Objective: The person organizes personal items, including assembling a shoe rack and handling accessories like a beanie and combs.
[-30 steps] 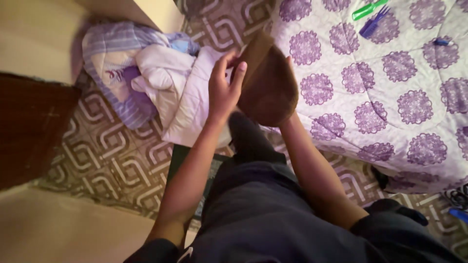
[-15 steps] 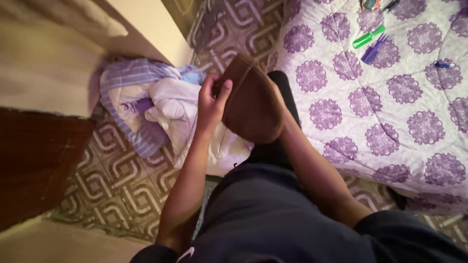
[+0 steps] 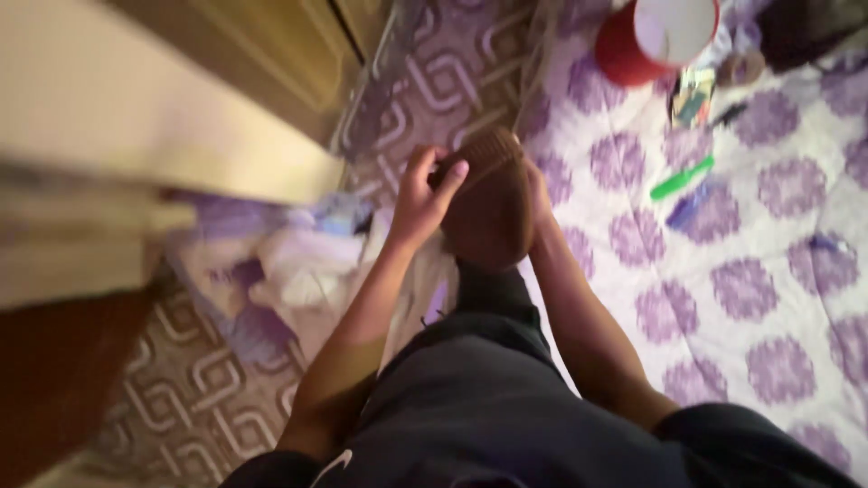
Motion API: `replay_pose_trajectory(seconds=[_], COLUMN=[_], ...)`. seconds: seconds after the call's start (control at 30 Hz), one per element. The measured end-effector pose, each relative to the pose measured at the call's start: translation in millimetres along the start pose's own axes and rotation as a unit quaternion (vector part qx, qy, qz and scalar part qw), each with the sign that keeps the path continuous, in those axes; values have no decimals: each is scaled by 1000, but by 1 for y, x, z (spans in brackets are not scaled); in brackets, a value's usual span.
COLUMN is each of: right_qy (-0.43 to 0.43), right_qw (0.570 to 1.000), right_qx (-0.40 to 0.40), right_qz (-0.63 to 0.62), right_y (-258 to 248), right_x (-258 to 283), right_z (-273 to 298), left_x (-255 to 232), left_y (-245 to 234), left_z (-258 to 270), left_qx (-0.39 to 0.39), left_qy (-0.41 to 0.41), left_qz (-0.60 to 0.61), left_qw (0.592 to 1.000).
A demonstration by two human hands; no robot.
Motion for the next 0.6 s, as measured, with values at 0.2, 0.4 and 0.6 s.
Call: replay_pose_trajectory(seconds=[0.2, 0.4, 0.6], right_qy=[-153, -243, -248], right_qw=[986, 812, 837], right_qx=[-33, 136, -19], right_qz=[56, 514, 488], right_y=[-63, 71, 64], right_x=[122, 265, 286], right_z=[-150, -129, -126], left_x=[10, -36, -48], left_y=[87, 156, 218], left_z=[-147, -242, -290], left_qx=[178, 328, 379], left_qy=[-75, -56, -7], left_qz=[-16, 3, 68], left_qw=[981, 943, 923])
Point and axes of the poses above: each hand's wrist, its own z-axis away from the middle knuckle, its own y-axis out of the palm, x = y × z, the point moved 9 cm from there along -z, towards the middle knuckle, and after that the axes turned 13 degrees about -x, right-handed, at the moved point
